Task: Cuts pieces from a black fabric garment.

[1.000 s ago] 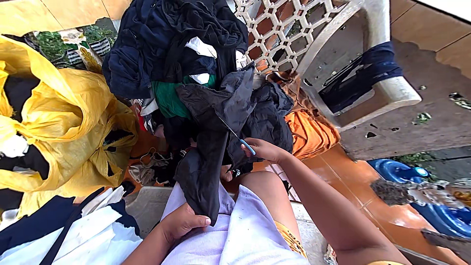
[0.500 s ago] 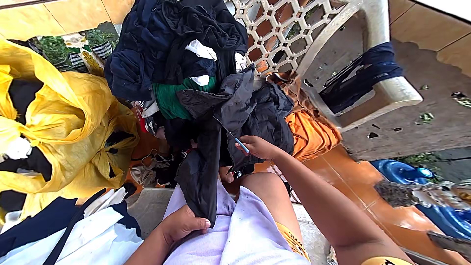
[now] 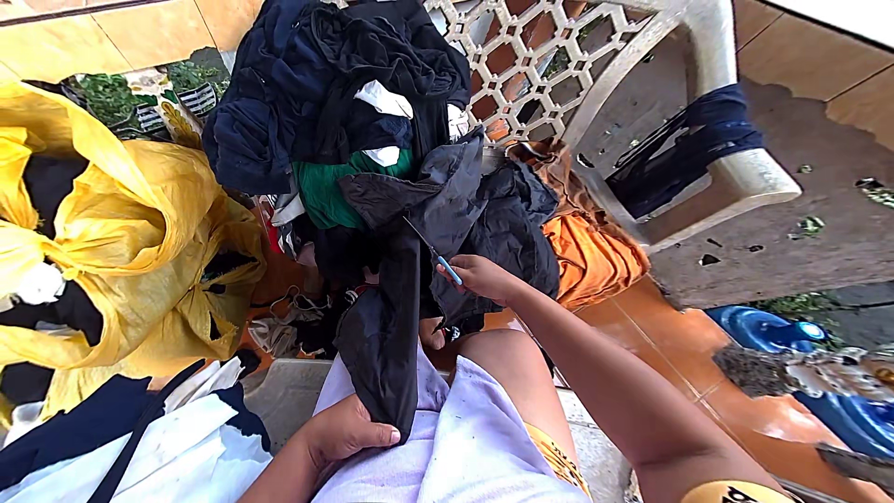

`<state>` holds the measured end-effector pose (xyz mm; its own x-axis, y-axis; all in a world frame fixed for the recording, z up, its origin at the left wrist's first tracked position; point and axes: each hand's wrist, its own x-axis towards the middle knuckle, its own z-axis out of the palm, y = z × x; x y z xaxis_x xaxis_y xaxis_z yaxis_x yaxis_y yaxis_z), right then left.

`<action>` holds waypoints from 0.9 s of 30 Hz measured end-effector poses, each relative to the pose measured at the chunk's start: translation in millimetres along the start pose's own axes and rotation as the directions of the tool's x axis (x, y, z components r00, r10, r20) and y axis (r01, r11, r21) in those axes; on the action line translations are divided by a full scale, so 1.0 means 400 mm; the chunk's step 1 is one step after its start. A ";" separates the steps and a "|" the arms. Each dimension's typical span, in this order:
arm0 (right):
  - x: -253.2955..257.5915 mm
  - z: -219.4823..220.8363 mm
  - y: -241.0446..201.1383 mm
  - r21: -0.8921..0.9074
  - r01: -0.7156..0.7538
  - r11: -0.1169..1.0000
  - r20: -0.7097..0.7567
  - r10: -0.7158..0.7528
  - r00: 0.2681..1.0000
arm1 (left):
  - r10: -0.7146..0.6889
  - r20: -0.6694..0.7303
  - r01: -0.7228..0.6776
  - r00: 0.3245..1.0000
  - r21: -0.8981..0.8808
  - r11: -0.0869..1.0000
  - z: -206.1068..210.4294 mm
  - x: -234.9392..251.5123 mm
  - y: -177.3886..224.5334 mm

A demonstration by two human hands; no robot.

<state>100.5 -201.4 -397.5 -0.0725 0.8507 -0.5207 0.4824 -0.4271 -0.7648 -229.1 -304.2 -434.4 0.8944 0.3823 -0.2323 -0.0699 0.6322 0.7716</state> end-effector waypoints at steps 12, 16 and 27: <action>0.021 -0.005 -0.035 0.006 -0.118 0.993 -0.033 0.119 0.992 | -0.064 0.078 0.054 0.995 0.131 0.990 -0.019 -0.022 0.008; 0.020 -0.001 -0.041 -0.032 -0.058 0.998 -0.043 0.057 0.997 | -0.084 0.087 0.070 0.993 0.154 0.986 -0.028 -0.026 0.011; 0.026 -0.022 -0.060 0.006 -0.082 0.997 -0.044 0.082 0.996 | -0.156 -0.099 0.178 0.983 0.281 0.943 0.038 -0.069 0.096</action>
<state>95.8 -179.5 -381.3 0.0060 0.8253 -0.5647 0.4814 -0.4974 -0.7217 -249.8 -300.6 -389.4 0.8462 0.3435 -0.4073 0.2176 0.4750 0.8527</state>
